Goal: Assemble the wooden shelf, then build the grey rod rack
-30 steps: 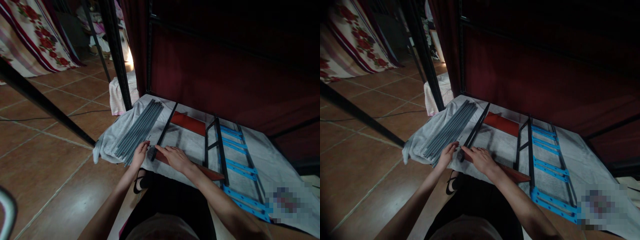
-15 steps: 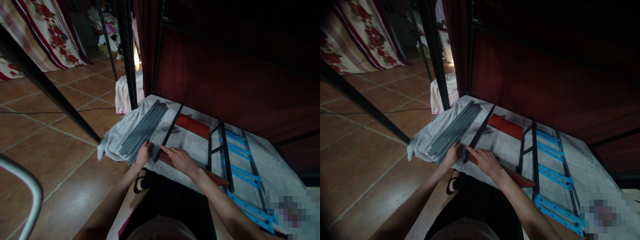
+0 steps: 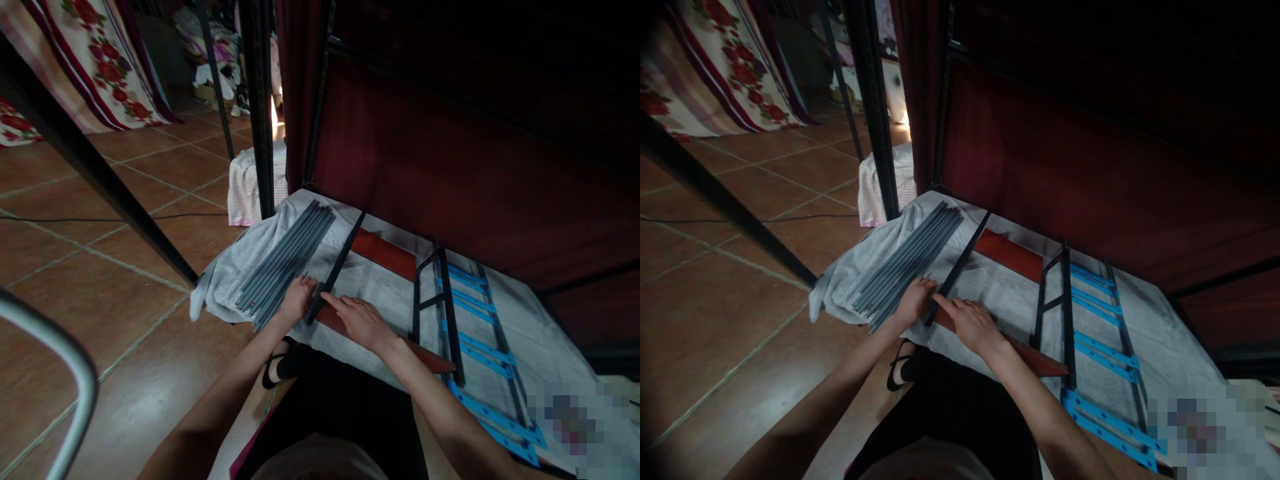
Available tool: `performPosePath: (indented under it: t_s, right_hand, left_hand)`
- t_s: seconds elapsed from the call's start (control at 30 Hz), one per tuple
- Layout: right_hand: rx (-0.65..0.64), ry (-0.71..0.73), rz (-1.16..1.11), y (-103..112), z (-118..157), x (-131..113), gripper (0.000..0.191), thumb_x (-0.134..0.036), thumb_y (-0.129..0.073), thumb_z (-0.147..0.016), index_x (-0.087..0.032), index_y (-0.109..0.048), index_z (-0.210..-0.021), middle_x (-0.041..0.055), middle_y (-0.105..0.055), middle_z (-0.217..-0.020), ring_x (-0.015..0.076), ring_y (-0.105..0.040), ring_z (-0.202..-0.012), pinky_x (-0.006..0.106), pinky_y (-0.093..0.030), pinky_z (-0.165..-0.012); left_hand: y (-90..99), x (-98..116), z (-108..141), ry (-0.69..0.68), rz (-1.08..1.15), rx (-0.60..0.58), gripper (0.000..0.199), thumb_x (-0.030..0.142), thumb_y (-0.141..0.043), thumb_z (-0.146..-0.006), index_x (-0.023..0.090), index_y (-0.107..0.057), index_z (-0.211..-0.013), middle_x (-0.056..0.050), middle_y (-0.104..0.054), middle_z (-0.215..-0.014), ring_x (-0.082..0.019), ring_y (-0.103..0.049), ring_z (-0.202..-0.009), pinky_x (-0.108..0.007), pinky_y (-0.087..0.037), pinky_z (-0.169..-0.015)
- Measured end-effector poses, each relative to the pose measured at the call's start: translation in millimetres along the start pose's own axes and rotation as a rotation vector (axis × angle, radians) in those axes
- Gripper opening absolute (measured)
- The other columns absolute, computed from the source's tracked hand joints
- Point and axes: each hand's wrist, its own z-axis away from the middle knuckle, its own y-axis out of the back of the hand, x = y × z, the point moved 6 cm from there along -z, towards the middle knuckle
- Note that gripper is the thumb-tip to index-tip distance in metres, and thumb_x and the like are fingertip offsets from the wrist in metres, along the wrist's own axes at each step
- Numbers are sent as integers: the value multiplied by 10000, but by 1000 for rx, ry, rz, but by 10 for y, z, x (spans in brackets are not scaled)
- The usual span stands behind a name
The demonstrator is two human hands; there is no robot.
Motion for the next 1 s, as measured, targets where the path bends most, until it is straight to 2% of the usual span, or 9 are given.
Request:
performPosePath:
  t_s: [0.07,0.13,0.23,0.33,0.43,0.57,0.77,1.0]
  right_hand:
    - [-2,-3,-11,3,3,0,633,-92,-373,-940,-326,-272,-1520,55,-640,-1227,190,-613,-1085,339,-439,-955]
    - [-5,-5,-17,6,6,-1,614,-110,-368,-953,-325,-272,-1521,53,-638,-1225,187,-611,-1084,335,-440,-952]
    - [-17,-6,-13,2,8,-2,601,-121,-364,-959,-321,-279,-1519,50,-644,-1200,184,-620,-1053,326,-455,-919]
    - [-17,-5,-15,-5,2,0,596,-132,-379,-957,-319,-287,-1516,49,-646,-1186,185,-619,-1057,320,-461,-908]
    - [-20,-2,-24,-19,-6,7,588,-140,-391,-955,-297,-299,-1514,56,-651,-1165,187,-620,-1050,327,-463,-920]
    - [-14,9,-63,-21,-5,20,579,-144,-374,-957,-291,-307,-1512,61,-650,-1182,187,-623,-1042,345,-480,-931]
    - [31,32,-134,2,11,13,559,-178,-346,-979,-313,-290,-1518,58,-636,-1202,195,-618,-1058,378,-514,-937]
    - [66,38,-134,-26,21,20,566,-177,-348,-980,-329,-276,-1521,52,-633,-1175,193,-621,-1038,376,-532,-920]
  left_hand:
    - [178,28,56,107,235,136,81,197,-526,-829,192,-608,-827,-60,-629,-792,-213,-588,-782,-343,-451,-769]
    - [331,58,160,222,560,250,112,287,-570,-833,185,-591,-873,-28,-624,-766,-165,-567,-694,-289,-445,-668]
    - [476,181,327,284,846,290,207,355,-651,-795,188,-572,-889,-9,-627,-776,-134,-557,-677,-245,-434,-612]
    - [526,273,456,295,943,271,222,368,-673,-790,190,-570,-875,1,-615,-763,-122,-554,-666,-233,-433,-601]
    - [464,285,518,300,1016,232,211,354,-687,-791,180,-583,-850,13,-597,-729,-99,-531,-628,-225,-437,-612]
    - [322,239,534,318,1162,177,225,359,-697,-794,175,-599,-879,-41,-673,-941,-131,-617,-780,-243,-482,-680]
    - [237,216,520,334,1286,163,237,350,-715,-794,168,-590,-880,-37,-687,-852,-112,-627,-703,-256,-501,-701]
    - [238,261,500,344,1284,171,229,337,-715,-796,163,-582,-864,-31,-684,-808,-123,-645,-709,-255,-514,-686]
